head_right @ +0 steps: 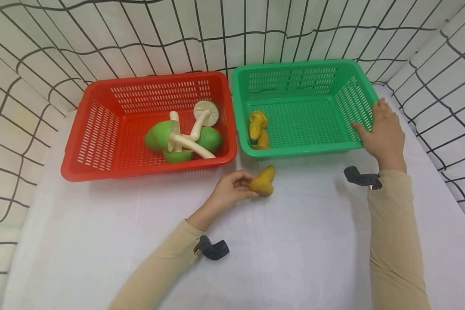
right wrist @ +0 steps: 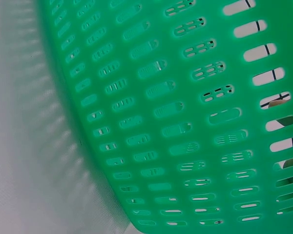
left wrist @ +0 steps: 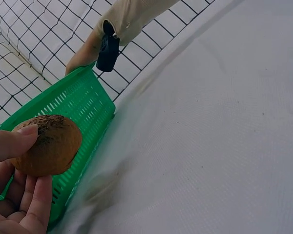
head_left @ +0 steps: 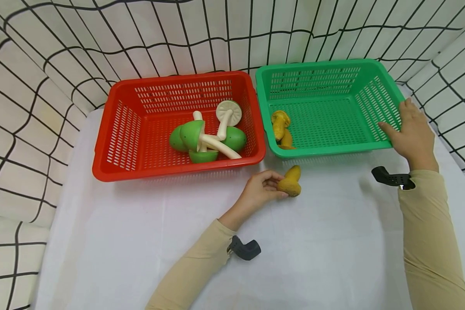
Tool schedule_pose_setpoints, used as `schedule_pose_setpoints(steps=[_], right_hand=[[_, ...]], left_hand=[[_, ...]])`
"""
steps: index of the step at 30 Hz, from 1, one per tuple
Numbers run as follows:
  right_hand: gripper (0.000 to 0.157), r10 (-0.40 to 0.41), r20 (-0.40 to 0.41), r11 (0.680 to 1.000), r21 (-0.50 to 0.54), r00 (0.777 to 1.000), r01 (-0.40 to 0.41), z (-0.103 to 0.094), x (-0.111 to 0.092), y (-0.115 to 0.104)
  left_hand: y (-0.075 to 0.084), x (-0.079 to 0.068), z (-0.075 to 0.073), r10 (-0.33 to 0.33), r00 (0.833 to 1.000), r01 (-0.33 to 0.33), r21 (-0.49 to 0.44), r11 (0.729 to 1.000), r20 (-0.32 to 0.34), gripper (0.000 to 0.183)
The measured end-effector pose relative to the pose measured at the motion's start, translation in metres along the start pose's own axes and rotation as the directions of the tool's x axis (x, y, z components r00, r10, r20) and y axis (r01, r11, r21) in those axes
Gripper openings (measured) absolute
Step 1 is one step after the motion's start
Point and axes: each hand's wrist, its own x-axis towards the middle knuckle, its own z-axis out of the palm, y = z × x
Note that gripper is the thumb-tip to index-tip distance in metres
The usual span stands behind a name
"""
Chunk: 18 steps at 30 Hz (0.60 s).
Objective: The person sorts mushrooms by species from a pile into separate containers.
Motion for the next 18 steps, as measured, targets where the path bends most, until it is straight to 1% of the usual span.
schedule_pose_setpoints(steps=[9, 18], right_hand=[[0.074, -0.010, 0.003, 1.000, 0.000, 1.000, 0.010, -0.001, 0.000, 0.000], [0.074, -0.009, -0.001, 1.000, 0.000, 1.000, 0.009, -0.001, 0.000, -0.001]], left_hand=[[0.009, -0.005, 0.001, 0.017, 0.999, -0.016, -0.035, 0.999, 0.039, 0.035], [0.022, -0.011, 0.002, 0.052, 0.996, -0.047, -0.061, 0.997, 0.077, 0.037]])
